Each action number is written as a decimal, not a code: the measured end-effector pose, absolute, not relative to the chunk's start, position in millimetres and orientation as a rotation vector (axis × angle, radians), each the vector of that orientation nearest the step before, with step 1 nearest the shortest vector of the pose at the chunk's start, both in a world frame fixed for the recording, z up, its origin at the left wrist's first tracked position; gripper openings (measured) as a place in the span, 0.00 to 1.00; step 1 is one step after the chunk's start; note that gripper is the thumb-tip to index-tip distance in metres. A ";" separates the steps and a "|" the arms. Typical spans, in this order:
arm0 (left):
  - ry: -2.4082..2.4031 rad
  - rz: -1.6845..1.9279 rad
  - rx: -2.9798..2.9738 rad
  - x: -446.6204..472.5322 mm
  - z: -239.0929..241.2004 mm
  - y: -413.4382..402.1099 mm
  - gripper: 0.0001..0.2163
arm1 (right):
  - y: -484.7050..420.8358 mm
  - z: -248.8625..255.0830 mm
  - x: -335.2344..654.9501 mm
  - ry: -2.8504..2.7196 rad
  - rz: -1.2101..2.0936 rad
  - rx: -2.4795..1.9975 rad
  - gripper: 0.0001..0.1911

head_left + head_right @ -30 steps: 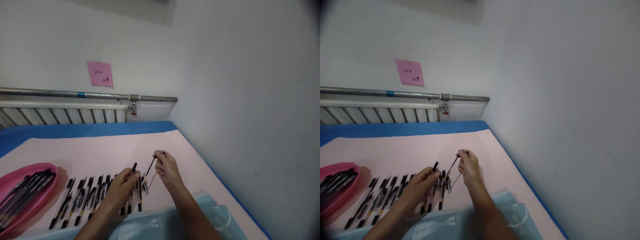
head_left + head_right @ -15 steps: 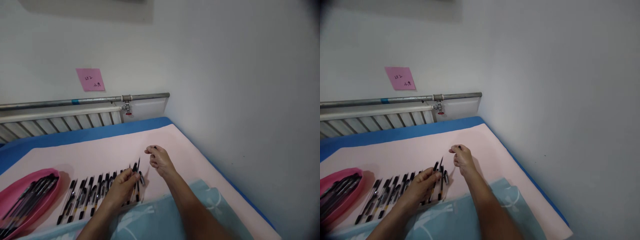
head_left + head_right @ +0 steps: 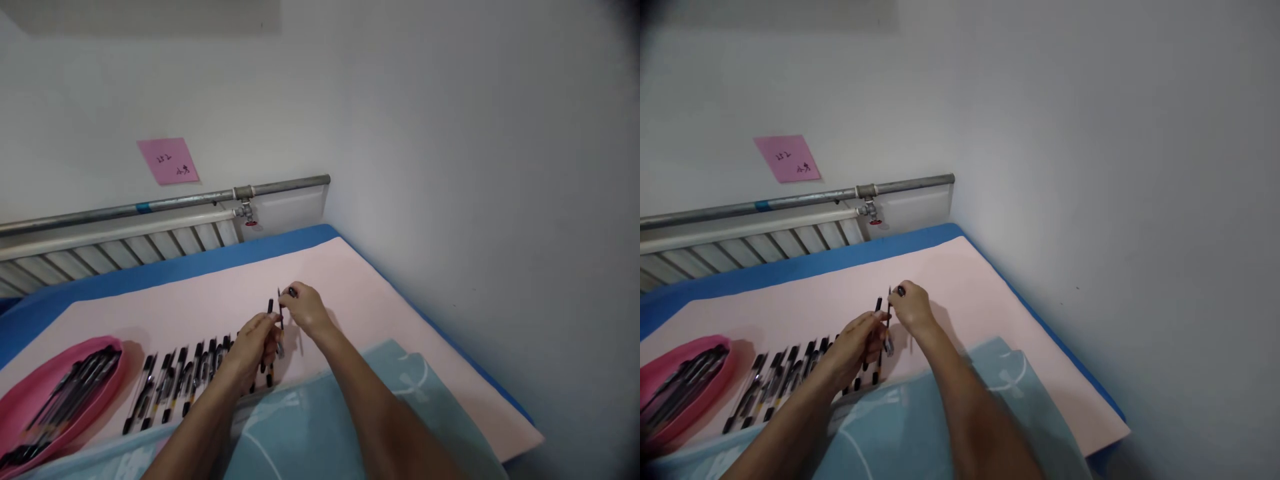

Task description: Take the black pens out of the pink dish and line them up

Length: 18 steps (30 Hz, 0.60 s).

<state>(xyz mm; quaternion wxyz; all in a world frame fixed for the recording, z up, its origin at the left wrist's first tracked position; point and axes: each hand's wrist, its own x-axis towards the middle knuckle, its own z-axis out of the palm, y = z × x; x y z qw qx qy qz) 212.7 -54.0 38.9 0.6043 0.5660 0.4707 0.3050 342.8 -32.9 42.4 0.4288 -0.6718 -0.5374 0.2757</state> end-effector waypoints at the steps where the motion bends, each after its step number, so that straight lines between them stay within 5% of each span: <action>1: 1.154 0.659 1.428 215.6 39.4 -52.7 0.13 | -31.4 42.1 348.5 -1.336 0.657 -1.709 0.05; 18: 1.659 -0.040 2.306 245.4 38.9 -23.6 0.18 | -20.5 13.1 359.1 -1.665 0.527 -2.022 0.11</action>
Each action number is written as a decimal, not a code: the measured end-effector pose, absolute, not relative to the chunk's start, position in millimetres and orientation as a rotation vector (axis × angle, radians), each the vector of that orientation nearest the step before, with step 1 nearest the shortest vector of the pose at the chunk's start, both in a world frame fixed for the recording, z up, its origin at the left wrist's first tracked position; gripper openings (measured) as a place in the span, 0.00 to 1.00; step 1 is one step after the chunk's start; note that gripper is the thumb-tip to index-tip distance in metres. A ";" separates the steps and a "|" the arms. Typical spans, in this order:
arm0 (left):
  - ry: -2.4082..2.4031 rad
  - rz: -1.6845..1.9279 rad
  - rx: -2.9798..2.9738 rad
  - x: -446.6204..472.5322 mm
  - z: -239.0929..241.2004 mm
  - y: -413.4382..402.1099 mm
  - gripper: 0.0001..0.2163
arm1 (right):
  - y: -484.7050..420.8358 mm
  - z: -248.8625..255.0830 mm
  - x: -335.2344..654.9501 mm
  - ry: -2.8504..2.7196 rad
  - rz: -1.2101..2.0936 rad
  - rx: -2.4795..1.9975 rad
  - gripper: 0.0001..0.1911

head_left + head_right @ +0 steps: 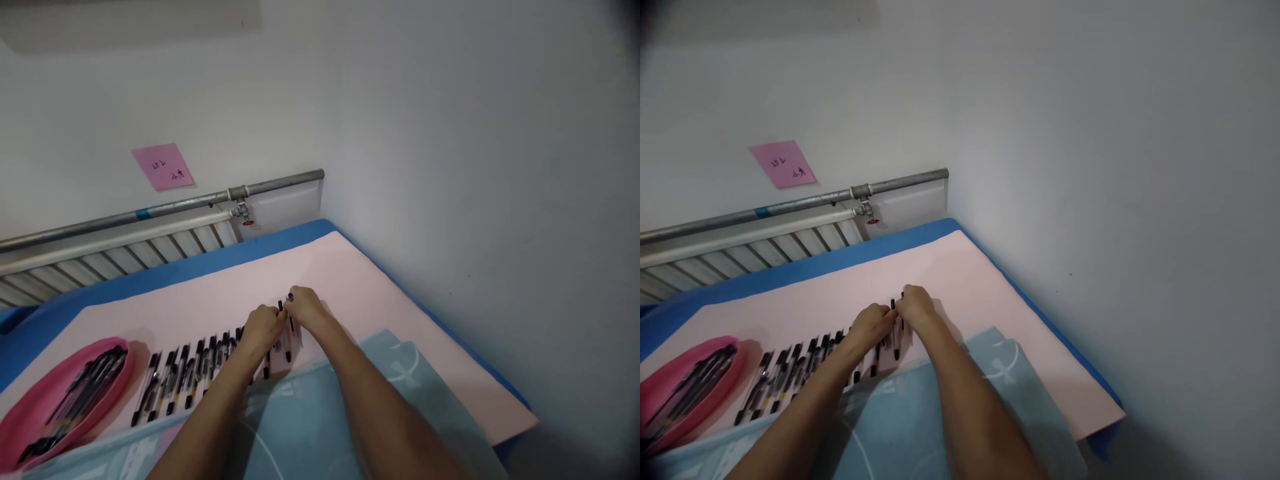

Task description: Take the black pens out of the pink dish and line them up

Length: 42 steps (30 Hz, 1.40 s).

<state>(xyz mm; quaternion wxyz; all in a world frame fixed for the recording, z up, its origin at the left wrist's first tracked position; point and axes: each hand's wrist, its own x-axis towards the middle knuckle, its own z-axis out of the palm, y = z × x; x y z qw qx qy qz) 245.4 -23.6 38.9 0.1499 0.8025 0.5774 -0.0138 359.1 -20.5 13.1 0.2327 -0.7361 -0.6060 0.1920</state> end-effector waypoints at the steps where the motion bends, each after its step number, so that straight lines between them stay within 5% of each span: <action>1: 1.667 -0.055 2.318 245.0 36.6 -23.5 0.19 | -20.5 12.5 359.5 -1.674 0.534 -2.029 0.12; 18: 1.524 -0.050 2.409 195.2 44.6 -58.3 0.11 | -29.8 17.4 349.8 -1.811 0.565 -2.071 0.12; 42: 1.487 0.473 2.124 138.3 29.6 -39.4 0.09 | -8.4 -4.2 352.1 -1.778 0.586 -1.708 0.07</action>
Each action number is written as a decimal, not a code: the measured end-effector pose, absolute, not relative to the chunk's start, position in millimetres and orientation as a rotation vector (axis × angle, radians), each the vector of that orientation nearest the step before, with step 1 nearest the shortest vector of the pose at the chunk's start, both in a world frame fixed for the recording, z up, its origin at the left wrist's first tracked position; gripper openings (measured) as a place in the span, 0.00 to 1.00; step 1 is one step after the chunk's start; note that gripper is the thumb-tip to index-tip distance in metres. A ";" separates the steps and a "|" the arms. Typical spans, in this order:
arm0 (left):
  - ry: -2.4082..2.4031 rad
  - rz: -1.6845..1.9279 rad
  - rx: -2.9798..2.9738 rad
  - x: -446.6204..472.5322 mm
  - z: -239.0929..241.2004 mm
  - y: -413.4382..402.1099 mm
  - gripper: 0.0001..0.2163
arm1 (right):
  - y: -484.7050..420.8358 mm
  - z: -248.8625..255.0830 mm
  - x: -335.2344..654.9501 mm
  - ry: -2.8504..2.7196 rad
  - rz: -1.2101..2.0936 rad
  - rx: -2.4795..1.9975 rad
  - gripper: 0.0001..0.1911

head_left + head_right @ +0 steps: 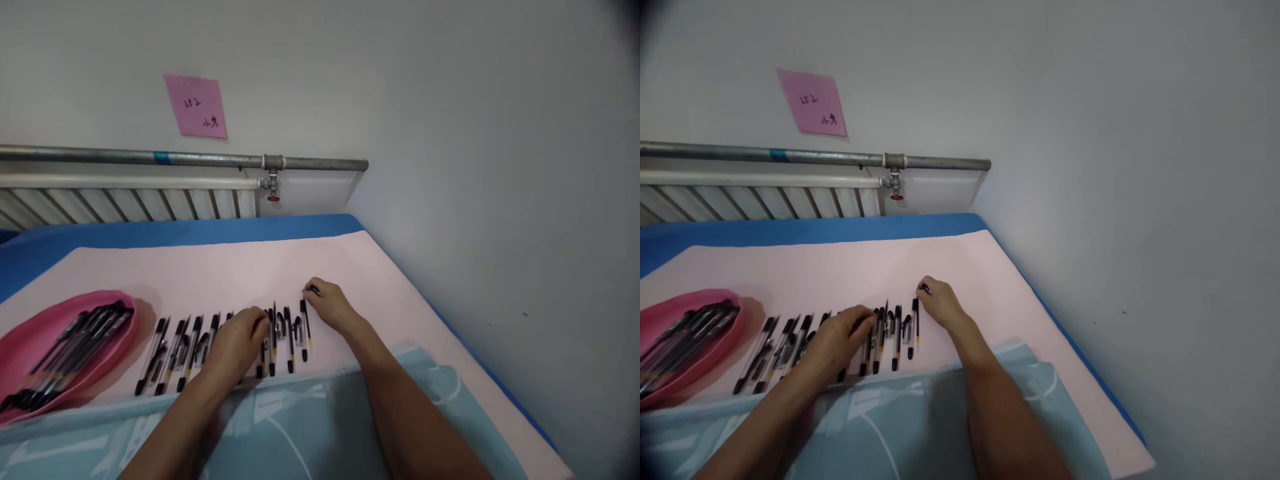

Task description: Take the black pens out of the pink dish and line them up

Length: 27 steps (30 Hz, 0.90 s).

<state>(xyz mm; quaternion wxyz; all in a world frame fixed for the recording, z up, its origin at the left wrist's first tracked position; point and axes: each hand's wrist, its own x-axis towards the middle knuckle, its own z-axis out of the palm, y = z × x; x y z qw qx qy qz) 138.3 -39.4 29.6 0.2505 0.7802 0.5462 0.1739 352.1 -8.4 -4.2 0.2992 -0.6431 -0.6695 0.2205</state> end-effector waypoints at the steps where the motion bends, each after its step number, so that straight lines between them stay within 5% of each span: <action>1: 1.489 0.469 2.122 138.0 30.1 -39.4 0.09 | -8.3 -4.4 352.0 -1.782 0.594 -1.692 0.07; 27: 1.522 0.385 2.135 134.7 24.3 -33.0 0.10 | -13.3 -4.0 348.1 -1.851 0.702 -1.551 0.07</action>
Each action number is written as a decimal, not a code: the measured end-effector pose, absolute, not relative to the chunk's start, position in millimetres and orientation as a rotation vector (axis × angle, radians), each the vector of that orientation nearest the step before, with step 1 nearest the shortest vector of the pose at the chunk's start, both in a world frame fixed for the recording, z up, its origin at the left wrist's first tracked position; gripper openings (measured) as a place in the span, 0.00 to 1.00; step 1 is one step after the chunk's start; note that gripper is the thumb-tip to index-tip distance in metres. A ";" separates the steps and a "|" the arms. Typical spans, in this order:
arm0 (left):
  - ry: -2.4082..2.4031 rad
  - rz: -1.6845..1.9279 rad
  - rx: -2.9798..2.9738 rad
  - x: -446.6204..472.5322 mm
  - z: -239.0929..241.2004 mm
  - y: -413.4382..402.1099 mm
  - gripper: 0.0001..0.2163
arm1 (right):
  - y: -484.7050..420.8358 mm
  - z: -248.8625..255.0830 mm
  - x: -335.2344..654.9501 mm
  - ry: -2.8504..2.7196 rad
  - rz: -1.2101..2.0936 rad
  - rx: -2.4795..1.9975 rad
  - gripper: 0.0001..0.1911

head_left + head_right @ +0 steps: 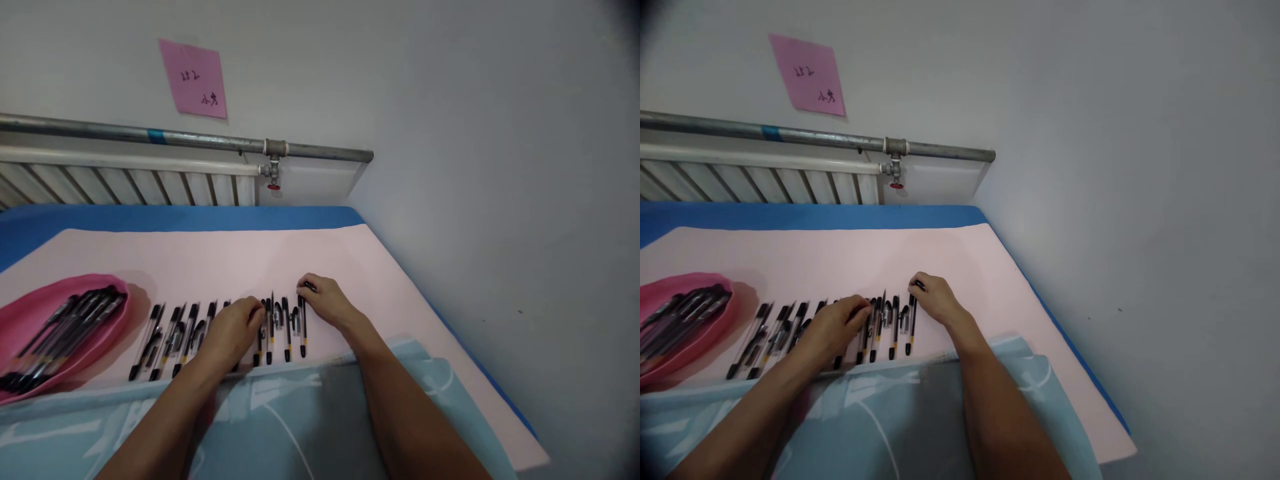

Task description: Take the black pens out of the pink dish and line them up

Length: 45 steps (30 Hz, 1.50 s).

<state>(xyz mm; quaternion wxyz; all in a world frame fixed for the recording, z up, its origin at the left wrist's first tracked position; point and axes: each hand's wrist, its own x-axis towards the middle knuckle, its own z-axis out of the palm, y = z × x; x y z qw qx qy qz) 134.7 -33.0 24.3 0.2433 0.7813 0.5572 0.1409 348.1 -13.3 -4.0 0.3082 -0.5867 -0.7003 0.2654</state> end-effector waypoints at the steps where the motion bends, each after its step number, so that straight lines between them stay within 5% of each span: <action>1: 1.517 0.386 2.135 134.5 23.6 -32.8 0.10 | -13.5 -4.2 348.0 -1.855 0.711 -1.542 0.07; 45: 1.541 0.298 2.149 131.5 30.3 -32.7 0.11 | -40.5 21.3 346.6 -2.037 0.689 -1.926 0.08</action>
